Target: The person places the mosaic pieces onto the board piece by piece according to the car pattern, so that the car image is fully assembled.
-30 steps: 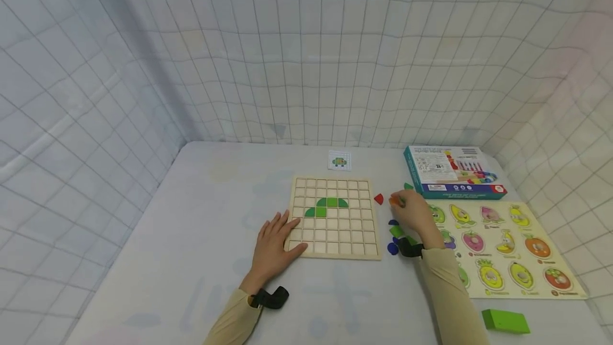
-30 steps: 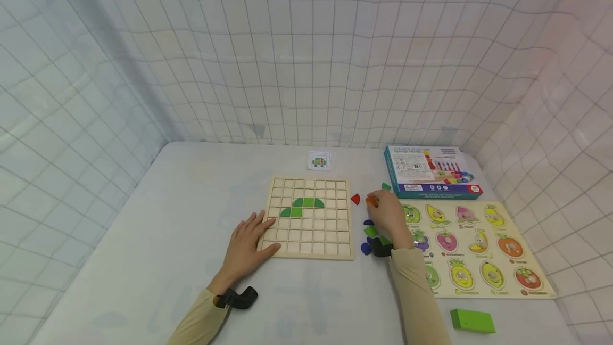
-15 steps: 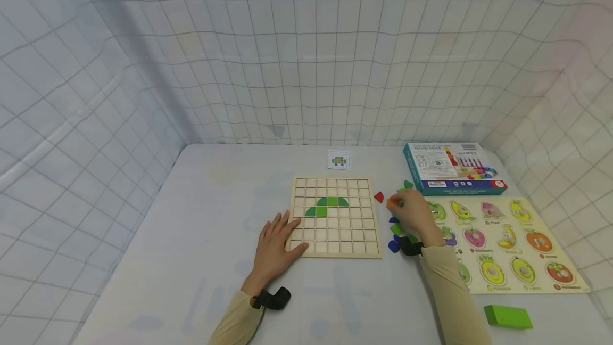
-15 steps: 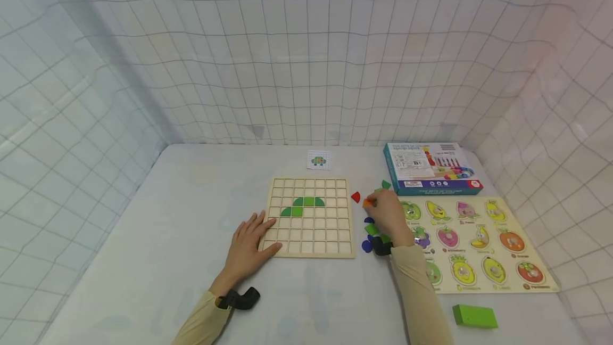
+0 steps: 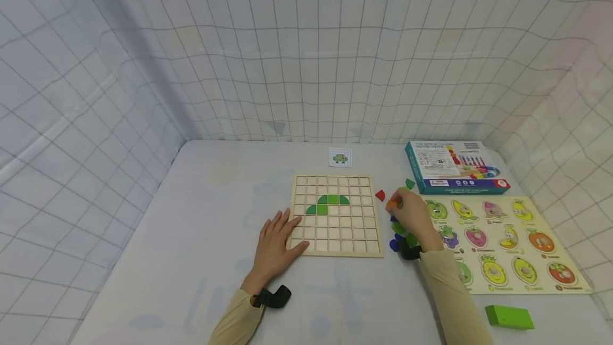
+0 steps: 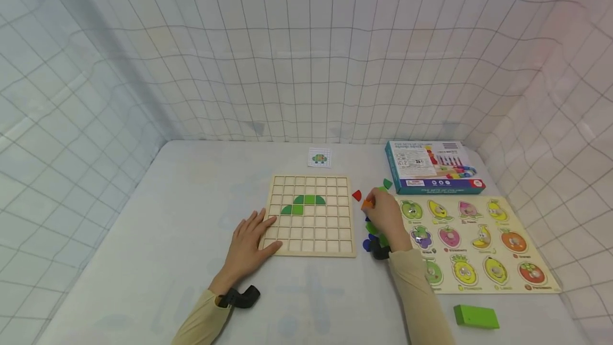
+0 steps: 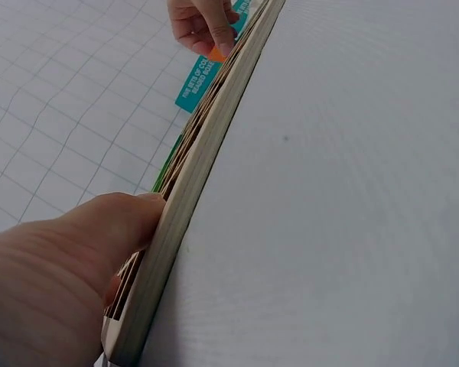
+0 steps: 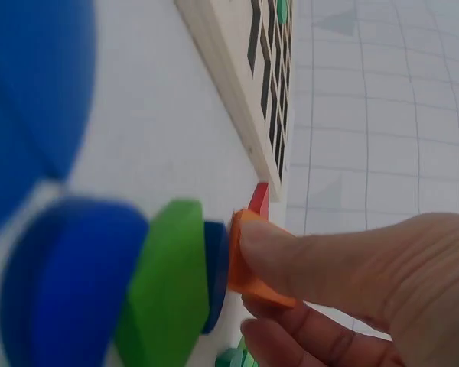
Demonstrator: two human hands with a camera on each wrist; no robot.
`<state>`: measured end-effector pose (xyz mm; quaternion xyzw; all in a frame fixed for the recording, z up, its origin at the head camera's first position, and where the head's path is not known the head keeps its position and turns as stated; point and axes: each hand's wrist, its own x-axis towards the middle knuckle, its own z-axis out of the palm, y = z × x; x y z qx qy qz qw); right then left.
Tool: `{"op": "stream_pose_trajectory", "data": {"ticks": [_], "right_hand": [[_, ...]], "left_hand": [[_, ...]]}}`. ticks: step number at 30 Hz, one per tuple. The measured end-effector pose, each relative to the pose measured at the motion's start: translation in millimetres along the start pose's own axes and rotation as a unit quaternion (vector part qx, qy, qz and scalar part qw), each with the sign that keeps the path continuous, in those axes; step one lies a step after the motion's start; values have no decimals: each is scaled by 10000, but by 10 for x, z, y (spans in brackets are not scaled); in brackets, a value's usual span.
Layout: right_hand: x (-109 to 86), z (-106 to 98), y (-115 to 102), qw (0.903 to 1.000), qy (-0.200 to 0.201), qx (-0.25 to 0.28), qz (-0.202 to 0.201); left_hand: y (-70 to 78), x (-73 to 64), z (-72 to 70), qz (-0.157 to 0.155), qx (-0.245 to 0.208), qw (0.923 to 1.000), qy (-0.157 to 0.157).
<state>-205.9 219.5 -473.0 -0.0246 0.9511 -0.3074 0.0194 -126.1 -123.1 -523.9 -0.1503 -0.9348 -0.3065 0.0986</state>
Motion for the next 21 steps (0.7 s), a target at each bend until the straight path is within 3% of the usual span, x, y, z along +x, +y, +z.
{"op": "stream_pose_trajectory", "data": {"ticks": [5, 11, 21], "right_hand": [[-39, 29, -61, 9994, 180, 141, -245], [-56, 133, -201, 9921, 542, 528, -996], [6, 388, -520, 9817, -178, 1169, -1496]], "left_hand": [[-13, 1, 6, 12, 14, 10000, -10], [-20, -20, 8, -8, 46, 10000, 38], [2, -8, -8, 184, -57, 9998, 110]]}}
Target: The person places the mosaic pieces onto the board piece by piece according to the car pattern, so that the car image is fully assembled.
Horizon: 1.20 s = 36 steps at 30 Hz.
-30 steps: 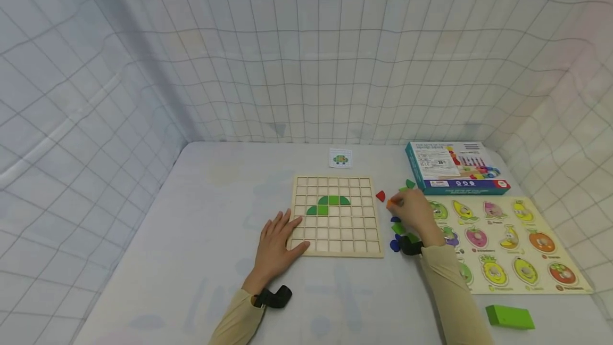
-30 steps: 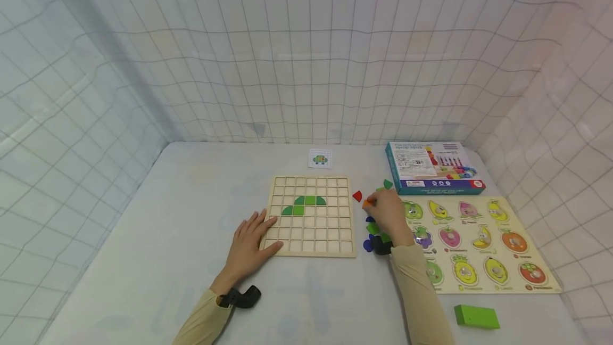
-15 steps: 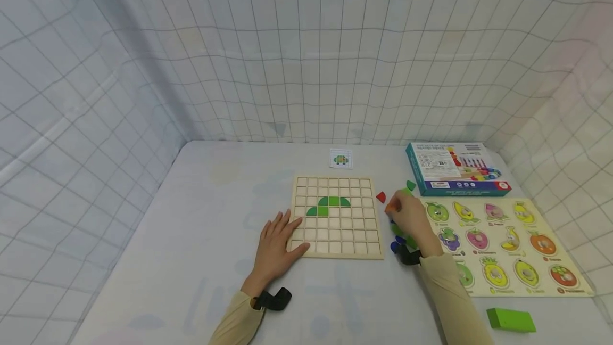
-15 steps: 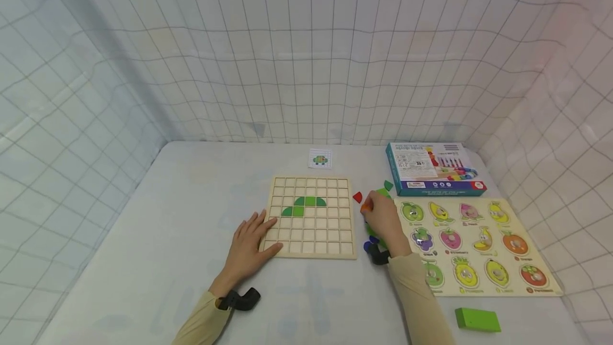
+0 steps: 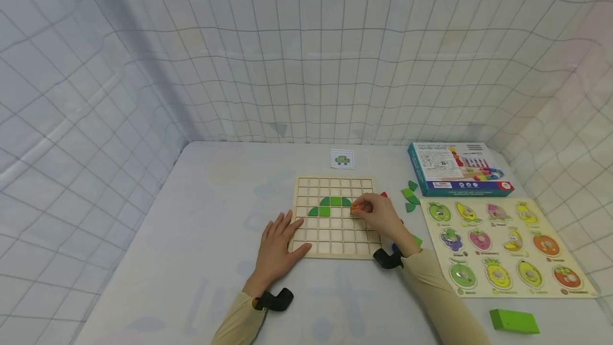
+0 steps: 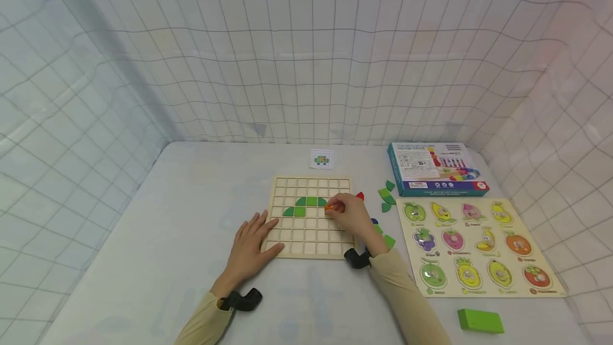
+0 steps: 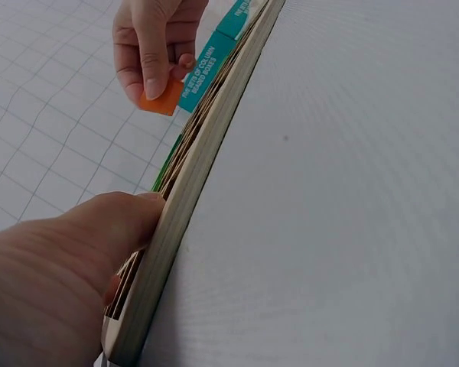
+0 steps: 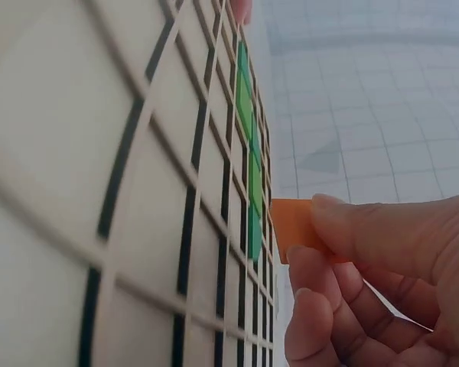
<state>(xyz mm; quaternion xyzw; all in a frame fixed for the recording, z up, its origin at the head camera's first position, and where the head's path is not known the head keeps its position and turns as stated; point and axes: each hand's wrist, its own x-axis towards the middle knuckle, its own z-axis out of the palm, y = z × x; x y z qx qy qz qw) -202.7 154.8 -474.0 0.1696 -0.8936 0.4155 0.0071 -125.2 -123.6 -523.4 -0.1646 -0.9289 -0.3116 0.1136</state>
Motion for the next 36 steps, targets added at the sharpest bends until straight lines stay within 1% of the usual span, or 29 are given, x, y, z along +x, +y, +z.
{"op": "stream_pose_trajectory", "data": {"ticks": [3, 5, 13, 16, 25, 32, 36], "right_hand": [[37, 57, -47, 9999, -37, 133, -104], [55, 88, -67, 9998, -78, 171, -99], [107, 192, -130, 9996, -261, 83, -86], [125, 225, -146, 9996, -252, 112, -21], [186, 310, -173, 9996, -259, -90, 118], [198, 343, -193, 9981, -297, -309, 435], [215, 337, -207, 9971, -306, -440, 536]], "left_hand": [[8, -3, -11, 29, -10, 10000, 4], [12, -7, -21, 32, -5, 10000, 4], [3, -15, -28, -43, 34, 10000, 0], [-3, -8, -18, -53, 33, 10000, -43], [5, 7, 6, -95, 60, 9999, -70], [17, 15, -2, -110, 88, 9999, -73], [12, 22, -1, -82, 100, 9999, -69]]}}
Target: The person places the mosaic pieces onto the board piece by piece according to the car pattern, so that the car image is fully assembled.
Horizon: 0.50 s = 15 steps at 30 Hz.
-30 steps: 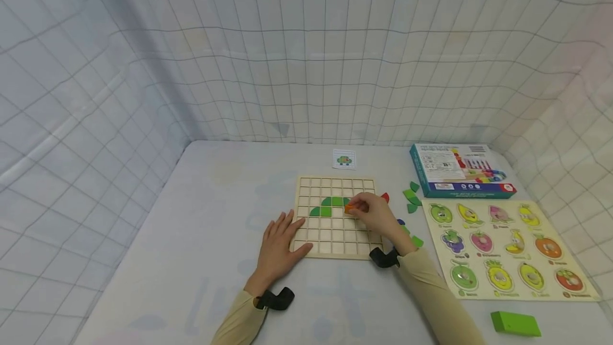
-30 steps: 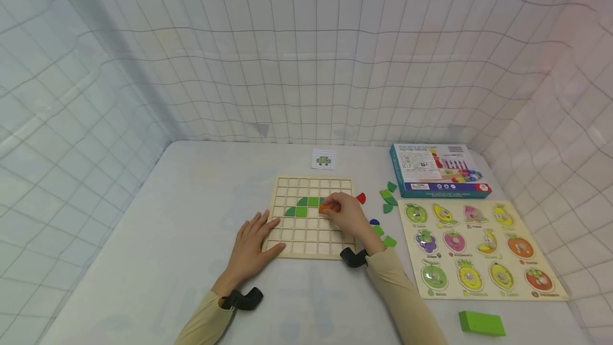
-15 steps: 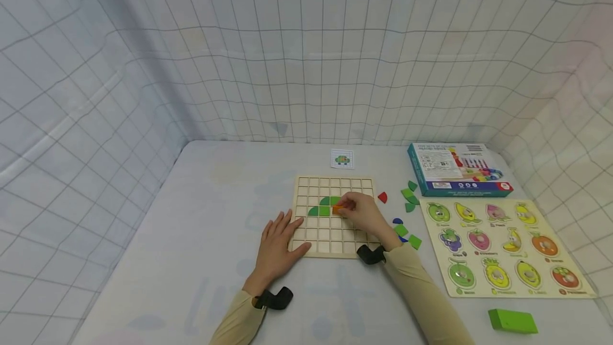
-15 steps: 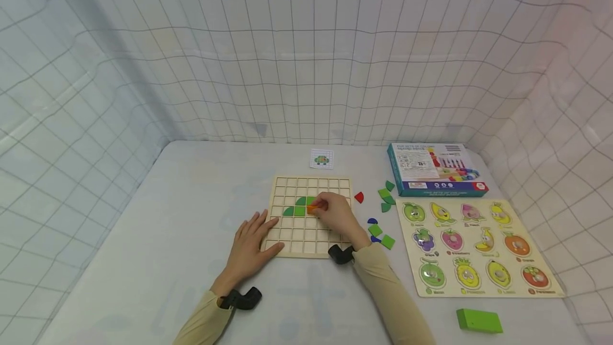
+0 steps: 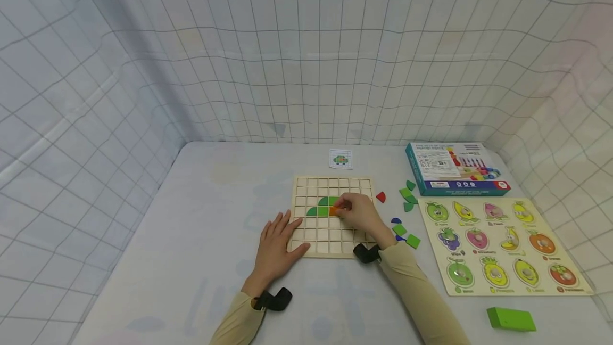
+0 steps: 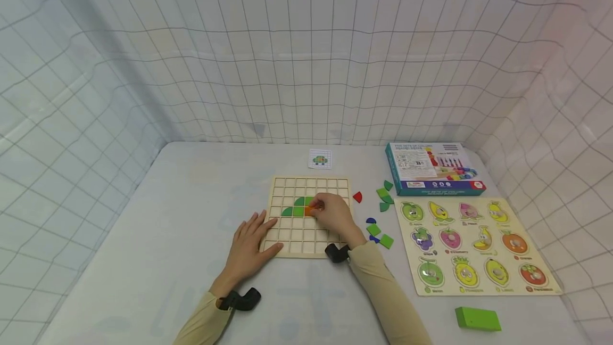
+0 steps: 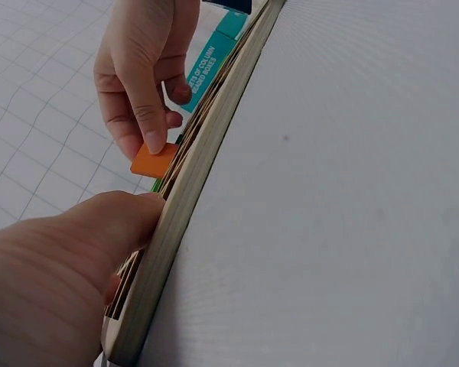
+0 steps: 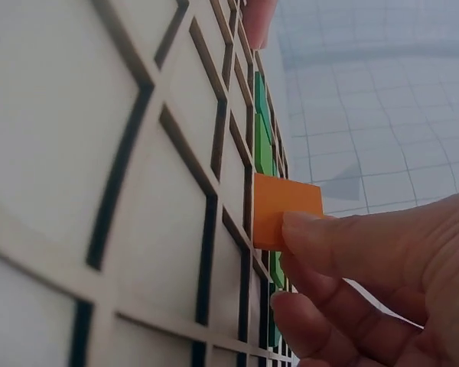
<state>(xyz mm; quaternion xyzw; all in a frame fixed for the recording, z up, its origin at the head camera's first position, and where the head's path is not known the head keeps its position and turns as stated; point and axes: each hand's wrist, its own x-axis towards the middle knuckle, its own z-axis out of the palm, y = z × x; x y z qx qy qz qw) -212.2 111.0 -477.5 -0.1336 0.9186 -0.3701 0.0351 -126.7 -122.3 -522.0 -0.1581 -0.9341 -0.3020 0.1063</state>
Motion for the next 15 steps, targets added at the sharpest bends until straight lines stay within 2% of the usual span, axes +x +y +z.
{"op": "stream_pose_trajectory", "data": {"ticks": [8, 15], "right_hand": [[24, -2, 19, 9995, -70, -315, -4], [20, 10, 37, 9993, -45, -366, -40]], "left_hand": [[-10, 3, -12, 39, 15, 10000, 23], [-1, -4, -4, -45, -8, 10000, -39]]}}
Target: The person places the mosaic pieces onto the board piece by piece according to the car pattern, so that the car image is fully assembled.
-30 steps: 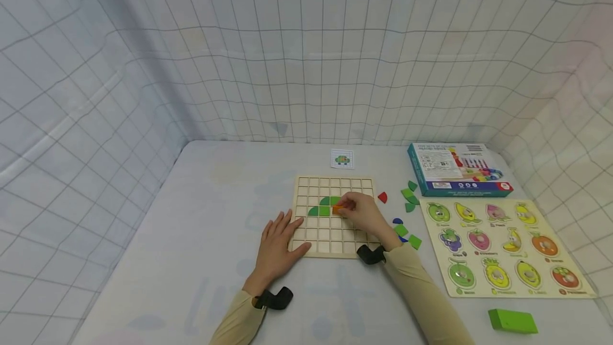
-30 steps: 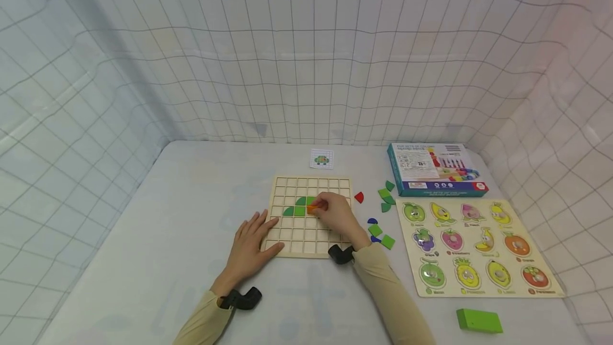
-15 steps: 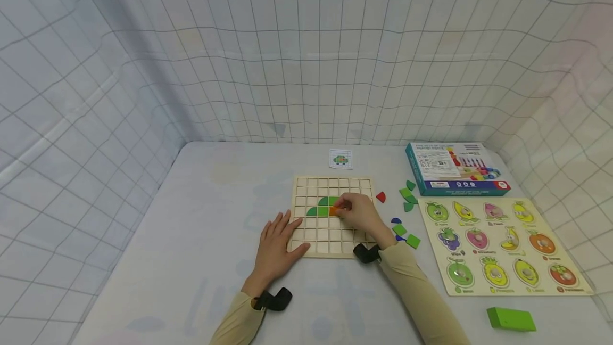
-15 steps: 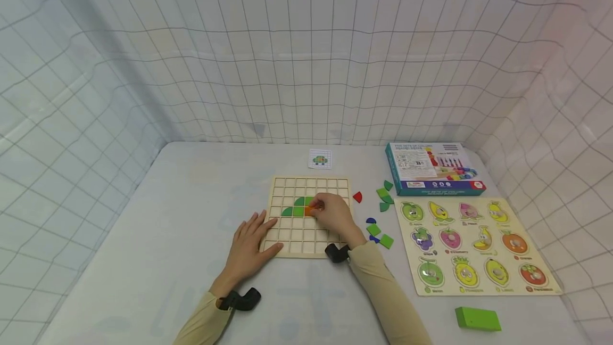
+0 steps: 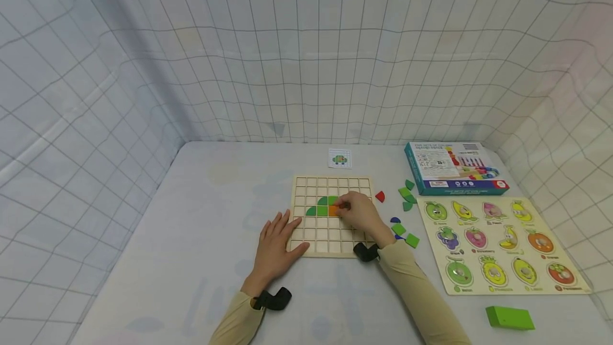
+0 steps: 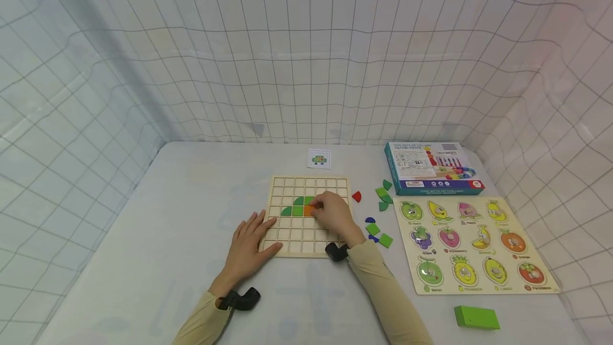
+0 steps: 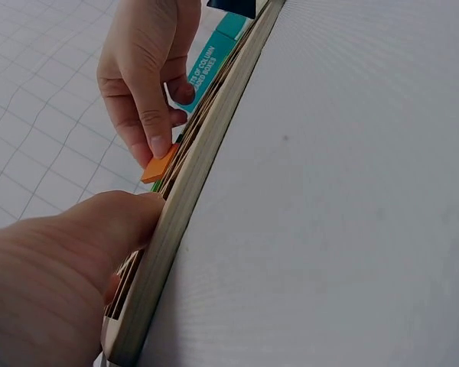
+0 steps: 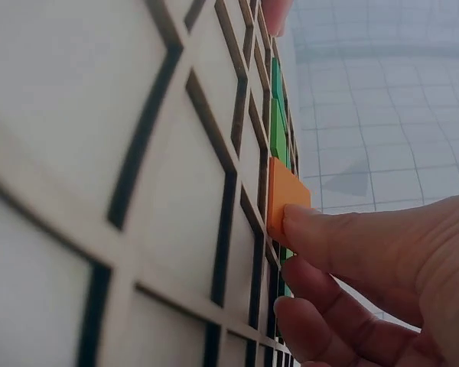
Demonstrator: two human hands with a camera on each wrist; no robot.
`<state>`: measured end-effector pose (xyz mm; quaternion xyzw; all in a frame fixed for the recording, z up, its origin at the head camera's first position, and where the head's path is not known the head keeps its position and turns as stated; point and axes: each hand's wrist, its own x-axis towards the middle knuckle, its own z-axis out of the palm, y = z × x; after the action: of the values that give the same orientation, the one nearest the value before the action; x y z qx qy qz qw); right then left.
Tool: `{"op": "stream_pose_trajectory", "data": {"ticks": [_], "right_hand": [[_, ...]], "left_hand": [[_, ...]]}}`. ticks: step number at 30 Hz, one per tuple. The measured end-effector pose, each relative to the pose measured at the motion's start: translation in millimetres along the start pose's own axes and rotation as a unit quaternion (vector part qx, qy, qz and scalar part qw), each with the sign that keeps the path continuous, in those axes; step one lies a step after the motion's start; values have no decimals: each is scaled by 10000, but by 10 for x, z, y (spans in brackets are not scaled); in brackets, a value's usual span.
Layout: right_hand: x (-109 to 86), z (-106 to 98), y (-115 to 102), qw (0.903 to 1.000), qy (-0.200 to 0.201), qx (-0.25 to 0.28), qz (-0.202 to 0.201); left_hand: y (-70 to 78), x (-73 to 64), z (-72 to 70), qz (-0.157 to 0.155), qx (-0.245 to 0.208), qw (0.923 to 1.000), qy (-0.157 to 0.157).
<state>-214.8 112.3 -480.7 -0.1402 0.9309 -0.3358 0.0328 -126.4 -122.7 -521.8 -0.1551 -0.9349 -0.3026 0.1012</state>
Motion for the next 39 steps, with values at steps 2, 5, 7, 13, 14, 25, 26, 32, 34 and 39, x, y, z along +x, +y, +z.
{"op": "stream_pose_trajectory", "data": {"ticks": [2, 5, 7, 13, 14, 25, 26, 32, 34, 39], "right_hand": [[3, 5, 0, 10000, 9, 27, 7], [4, 5, -11, 10000, 30, 59, 28], [5, 6, -17, 10000, 29, 61, 72], [5, 8, -27, 9999, 64, 18, 96], [5, 9, -26, 9999, 74, 5, 78], [-20, -16, -9, 9998, 183, -44, -65], [-28, -24, -7, 9998, 163, -19, -77], [-83, -69, 48, 9998, 21, 182, -90], [-105, -92, 79, 9997, 88, 188, -126], [-155, -211, 160, 9990, 379, 169, -181]], "left_hand": [[-4, 0, 6, -24, 16, 10000, -12], [-8, -2, 11, -61, 23, 10000, -27], [-9, -4, 11, -82, 17, 10000, -35], [-4, -4, 5, -92, -7, 9999, -52], [-5, -3, 6, -89, -14, 9999, -51], [-12, 10, 18, -70, -5, 10000, -38], [-10, 10, 17, -66, -13, 10000, -32], [-1, 8, 7, -65, -33, 10000, -33], [-2, 3, 9, -67, -28, 10000, -31], [-2, -7, 13, -62, -12, 10000, 3]]}}
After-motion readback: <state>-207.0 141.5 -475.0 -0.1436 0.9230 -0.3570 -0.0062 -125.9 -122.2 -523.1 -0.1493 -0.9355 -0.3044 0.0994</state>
